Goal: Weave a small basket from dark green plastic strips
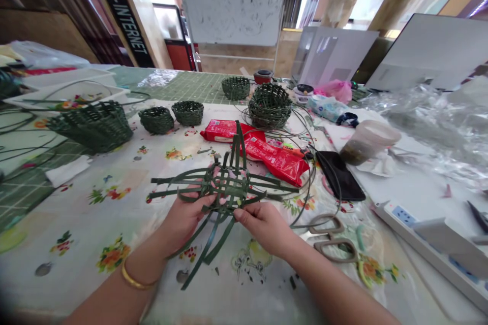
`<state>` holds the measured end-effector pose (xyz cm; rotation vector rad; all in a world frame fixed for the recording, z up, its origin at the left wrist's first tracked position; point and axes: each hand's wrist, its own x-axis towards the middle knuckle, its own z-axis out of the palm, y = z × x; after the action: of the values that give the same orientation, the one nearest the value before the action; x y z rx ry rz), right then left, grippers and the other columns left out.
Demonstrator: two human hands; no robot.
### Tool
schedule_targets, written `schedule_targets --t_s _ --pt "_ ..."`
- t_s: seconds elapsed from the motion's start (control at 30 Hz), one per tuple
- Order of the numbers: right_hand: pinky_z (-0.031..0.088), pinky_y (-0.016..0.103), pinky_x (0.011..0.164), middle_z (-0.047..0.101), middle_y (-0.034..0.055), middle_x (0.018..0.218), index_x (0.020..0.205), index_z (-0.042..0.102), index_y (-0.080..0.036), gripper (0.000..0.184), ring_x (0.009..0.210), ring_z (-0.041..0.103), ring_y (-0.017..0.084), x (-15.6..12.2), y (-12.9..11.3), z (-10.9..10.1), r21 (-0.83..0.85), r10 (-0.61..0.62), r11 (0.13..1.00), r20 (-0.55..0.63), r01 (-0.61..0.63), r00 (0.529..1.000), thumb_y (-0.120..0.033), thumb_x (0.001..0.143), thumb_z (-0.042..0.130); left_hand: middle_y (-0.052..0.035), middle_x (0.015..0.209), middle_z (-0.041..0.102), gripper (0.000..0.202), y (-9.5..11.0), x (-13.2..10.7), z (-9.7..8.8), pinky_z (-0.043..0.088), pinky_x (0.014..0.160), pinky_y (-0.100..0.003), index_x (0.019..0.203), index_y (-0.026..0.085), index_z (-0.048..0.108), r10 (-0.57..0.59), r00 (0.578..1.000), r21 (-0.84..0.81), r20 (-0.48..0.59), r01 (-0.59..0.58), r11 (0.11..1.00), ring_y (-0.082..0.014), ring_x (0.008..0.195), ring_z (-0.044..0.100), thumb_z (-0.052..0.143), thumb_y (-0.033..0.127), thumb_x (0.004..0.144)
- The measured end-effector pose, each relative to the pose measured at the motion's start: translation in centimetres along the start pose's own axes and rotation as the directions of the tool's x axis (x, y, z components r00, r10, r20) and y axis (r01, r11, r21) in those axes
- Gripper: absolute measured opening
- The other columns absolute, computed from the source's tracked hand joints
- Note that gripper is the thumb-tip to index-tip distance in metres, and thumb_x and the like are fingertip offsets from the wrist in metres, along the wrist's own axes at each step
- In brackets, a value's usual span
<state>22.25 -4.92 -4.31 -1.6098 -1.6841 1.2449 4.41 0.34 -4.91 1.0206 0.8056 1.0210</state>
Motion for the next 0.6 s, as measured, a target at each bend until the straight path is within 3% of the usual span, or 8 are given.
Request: schedule_targets --t_s 0.13,0.27,0.37,0.47,0.53,0.6 --pt "0.018 0.022 0.045 0.025 -0.0057 0.053 0.055 0.034 -0.019 0.043 0.049 0.022 0.008 0.1 -0.1 0.1 0.042 0.054 0.998 0.015 -0.055 0.998 -0.052 0.080 0.044 -0.0048 0.076 0.069 0.018 -0.2 -0.1 0.4 0.051 0.065 -0.031 0.085 0.013 0.068 -0.173 0.985 -0.066 0.016 0.174 0.983 -0.0190 0.071 0.063 0.062 0.019 0.069" --pt "0.020 0.021 0.043 0.028 -0.0065 0.050 0.060 0.040 -0.019 0.041 0.046 0.024 0.007 0.1 -0.1 -0.4 0.128 0.191 0.971 0.083 -0.200 0.978 -0.055 0.079 0.043 -0.0056 0.081 0.069 0.020 -0.6 -0.1 0.5 0.050 0.056 -0.026 0.089 0.013 0.066 -0.165 0.986 -0.041 0.014 0.165 0.985 -0.0184 0.069 0.064 0.061 0.021 0.070" --pt "0.021 0.021 0.043 0.031 -0.0062 0.051 0.061 0.043 -0.019 0.038 0.046 0.027 0.007 0.1 -0.2 -0.7 0.064 0.203 0.977 0.039 -0.206 0.978 -0.052 0.079 0.045 -0.0052 0.095 0.069 0.030 -0.6 0.1 0.5 0.050 0.076 -0.031 0.102 0.017 0.062 -0.049 0.999 0.032 -0.008 0.049 0.998 -0.0197 0.089 0.063 0.061 0.023 0.073" --pt "0.024 0.022 0.046 0.033 -0.0050 0.052 0.058 0.046 -0.018 0.038 0.048 0.028 0.008 0.1 -0.2 -0.4 -0.018 0.159 0.987 0.037 -0.159 0.987 -0.049 0.080 0.046 -0.0050 0.106 0.066 0.039 -0.9 0.5 0.1 0.036 0.100 -0.038 0.113 0.019 0.057 0.133 0.987 0.245 -0.091 -0.107 0.964 -0.0209 0.112 0.053 0.059 0.020 0.074" --pt "0.027 0.022 0.049 0.039 -0.0036 0.053 0.059 0.050 -0.017 0.038 0.051 0.032 0.009 0.3 0.2 0.0 -0.062 0.129 0.990 0.060 -0.125 0.990 -0.047 0.081 0.044 -0.0061 0.115 0.063 0.044 -1.3 0.9 -0.3 0.030 0.105 -0.041 0.118 0.019 0.055 0.149 0.986 0.394 -0.082 -0.105 0.913 -0.0229 0.120 0.046 0.054 0.016 0.074" --pt "0.030 0.023 0.052 0.046 -0.0018 0.056 0.061 0.055 -0.016 0.037 0.054 0.038 0.010 0.5 0.6 0.5 -0.095 0.127 0.988 0.073 -0.120 0.989 -0.045 0.081 0.043 -0.0084 0.125 0.056 0.052 -1.8 1.1 -0.6 0.028 0.106 -0.042 0.124 0.017 0.049 0.093 0.996 0.491 -0.011 -0.076 0.868 -0.0245 0.122 0.044 0.051 0.014 0.073"
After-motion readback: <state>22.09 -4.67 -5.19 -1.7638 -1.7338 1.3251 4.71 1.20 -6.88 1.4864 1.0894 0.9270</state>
